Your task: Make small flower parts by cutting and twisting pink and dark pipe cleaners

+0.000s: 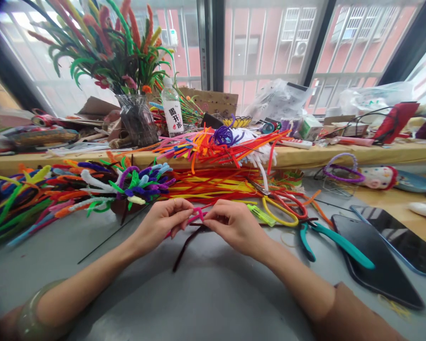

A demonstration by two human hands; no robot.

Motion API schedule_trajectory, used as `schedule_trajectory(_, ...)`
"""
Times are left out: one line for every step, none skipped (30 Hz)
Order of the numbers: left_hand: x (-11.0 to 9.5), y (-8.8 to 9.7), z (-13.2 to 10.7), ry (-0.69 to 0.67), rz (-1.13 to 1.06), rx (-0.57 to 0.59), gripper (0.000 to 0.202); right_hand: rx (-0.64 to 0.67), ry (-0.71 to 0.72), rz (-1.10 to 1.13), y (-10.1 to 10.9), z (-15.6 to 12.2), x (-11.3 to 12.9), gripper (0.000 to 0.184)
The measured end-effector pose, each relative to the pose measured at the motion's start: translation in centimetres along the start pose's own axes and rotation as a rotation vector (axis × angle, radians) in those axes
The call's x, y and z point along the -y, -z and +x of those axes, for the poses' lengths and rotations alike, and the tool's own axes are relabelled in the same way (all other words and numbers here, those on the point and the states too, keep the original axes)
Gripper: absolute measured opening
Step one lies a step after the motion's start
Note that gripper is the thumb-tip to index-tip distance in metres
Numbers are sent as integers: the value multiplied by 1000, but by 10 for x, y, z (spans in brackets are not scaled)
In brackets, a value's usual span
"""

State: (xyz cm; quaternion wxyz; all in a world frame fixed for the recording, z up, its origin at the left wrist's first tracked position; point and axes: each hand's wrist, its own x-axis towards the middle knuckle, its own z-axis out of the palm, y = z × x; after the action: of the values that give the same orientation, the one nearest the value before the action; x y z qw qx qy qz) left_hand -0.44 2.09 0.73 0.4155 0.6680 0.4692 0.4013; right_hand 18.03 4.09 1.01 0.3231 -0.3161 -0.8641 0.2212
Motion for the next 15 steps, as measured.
schedule_trajectory(-1,1,-1,0,-24,38,19,36,-15,31,1,1,-2,15)
schedule_trajectory(-2,1,-2,-1,-35,87,20,75,-28,58,2,1,-4,16)
schedule_trajectory(-3,2,-3,1,-33,145,20,111,-37,74,3,2,-6,16)
schedule_trajectory(-4,3,-4,3,-19,202,20,139,-39,74,4,2,-8,17)
schedule_trajectory(-5,3,-5,3,8,252,20,153,-33,56,6,2,-10,17)
schedule_trajectory(-6,4,-6,-5,51,291,19,152,-15,22,8,3,-11,16)
schedule_trajectory(-6,4,-6,-26,106,317,19,139,12,-26,10,3,-12,16)
schedule_trajectory(-7,4,-6,-60,174,328,19,121,45,-82,11,3,-12,15)
schedule_trajectory(-6,4,-6,-102,249,326,19,100,78,-140,13,2,-12,14)
schedule_trajectory(-6,4,-5,-144,325,310,19,78,106,-198,15,1,-12,14)
schedule_trajectory(-4,4,-5,-176,397,287,18,53,130,-252,16,1,-11,14)
schedule_trajectory(-3,3,-4,-195,458,254,18,26,147,-301,16,0,-10,14)
schedule_trajectory(-1,2,-3,-197,501,213,18,-4,161,-340,16,-2,-9,15)
schedule_trajectory(0,1,-2,-185,524,167,18,-31,172,-365,16,-3,-7,15)
schedule_trajectory(2,0,-1,-165,526,121,19,-53,179,-375,14,-4,-5,16)
